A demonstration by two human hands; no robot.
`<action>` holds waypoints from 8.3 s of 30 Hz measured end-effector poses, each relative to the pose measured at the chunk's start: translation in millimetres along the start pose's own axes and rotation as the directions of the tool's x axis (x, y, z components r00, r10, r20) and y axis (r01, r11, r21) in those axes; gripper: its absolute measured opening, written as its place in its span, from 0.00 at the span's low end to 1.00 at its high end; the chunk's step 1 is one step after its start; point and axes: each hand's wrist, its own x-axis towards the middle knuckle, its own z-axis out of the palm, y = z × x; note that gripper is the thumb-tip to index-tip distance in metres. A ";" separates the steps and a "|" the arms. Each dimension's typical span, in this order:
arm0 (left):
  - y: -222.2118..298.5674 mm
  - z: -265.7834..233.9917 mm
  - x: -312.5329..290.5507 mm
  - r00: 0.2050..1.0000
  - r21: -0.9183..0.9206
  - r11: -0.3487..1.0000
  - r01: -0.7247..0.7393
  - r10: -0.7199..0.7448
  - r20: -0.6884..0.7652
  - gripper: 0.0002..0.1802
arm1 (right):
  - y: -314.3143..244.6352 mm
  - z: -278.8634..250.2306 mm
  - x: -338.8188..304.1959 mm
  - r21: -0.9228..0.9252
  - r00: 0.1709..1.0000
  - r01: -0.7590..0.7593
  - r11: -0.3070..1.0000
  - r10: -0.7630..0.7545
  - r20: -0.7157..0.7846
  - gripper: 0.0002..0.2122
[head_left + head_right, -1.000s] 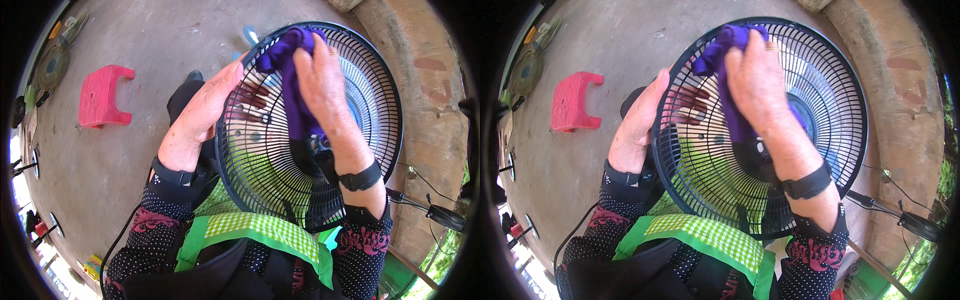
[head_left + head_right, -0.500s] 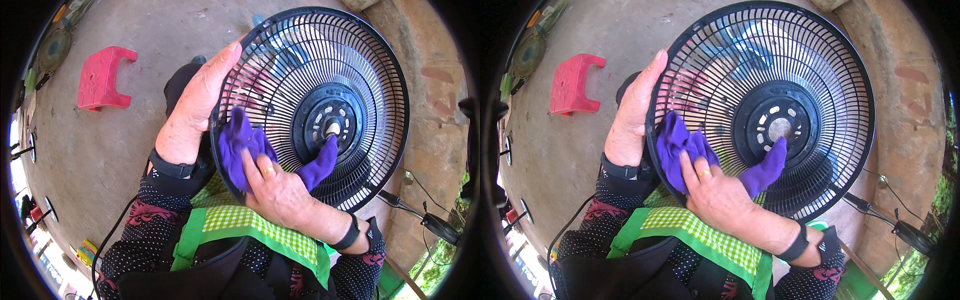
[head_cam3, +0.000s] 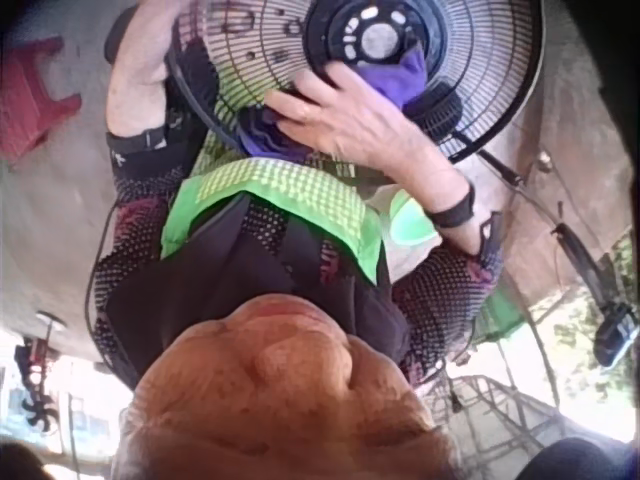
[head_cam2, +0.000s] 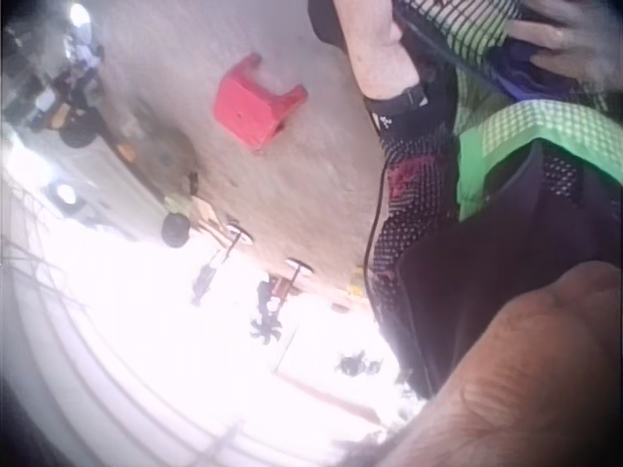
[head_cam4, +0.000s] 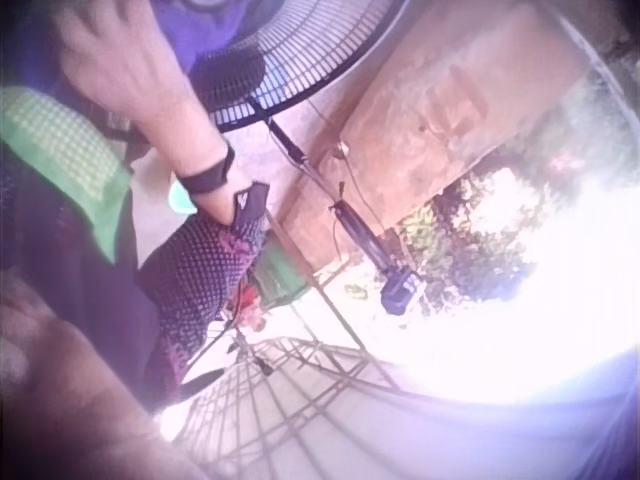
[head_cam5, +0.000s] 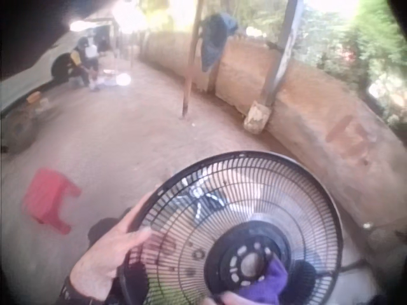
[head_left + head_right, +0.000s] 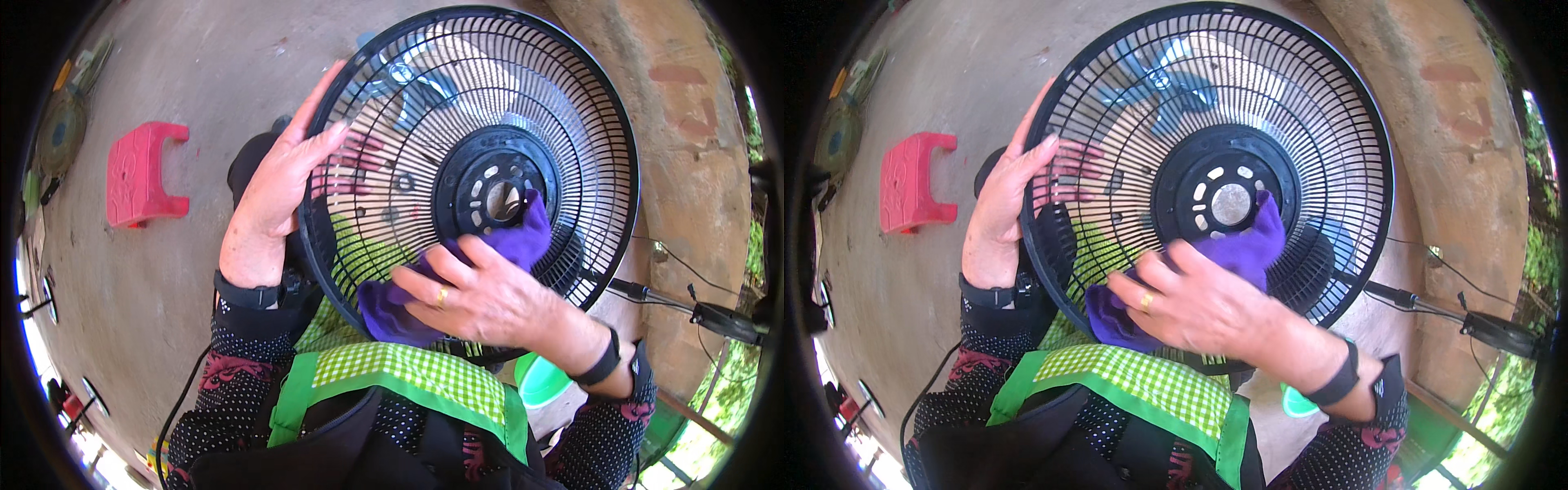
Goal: The person wipes the fan cage and blades with a purple cloth while seated on the floor. They handle the front and rear cages and the fan blade assembly, wiping each part thoroughly before placing them back on a cardboard sheet.
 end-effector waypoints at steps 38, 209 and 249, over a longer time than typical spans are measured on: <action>-6.6 -2.7 -12.8 0.993 0.139 0.989 -0.044 0.059 -0.105 0.32 | 78.1 -21.0 121.4 0.132 0.739 -0.239 0.962 0.268 -0.617 0.19; 2.5 -23.3 -6.1 0.997 0.312 0.947 0.079 -0.069 -0.045 0.41 | -28.0 30.2 -174.7 0.895 -0.361 -0.434 -0.101 0.930 -0.070 0.26; -71.4 184.1 43.2 0.069 0.127 -0.635 -0.762 0.115 0.991 0.19 | -46.0 88.5 -101.2 0.987 0.192 0.120 -0.103 0.978 0.079 0.37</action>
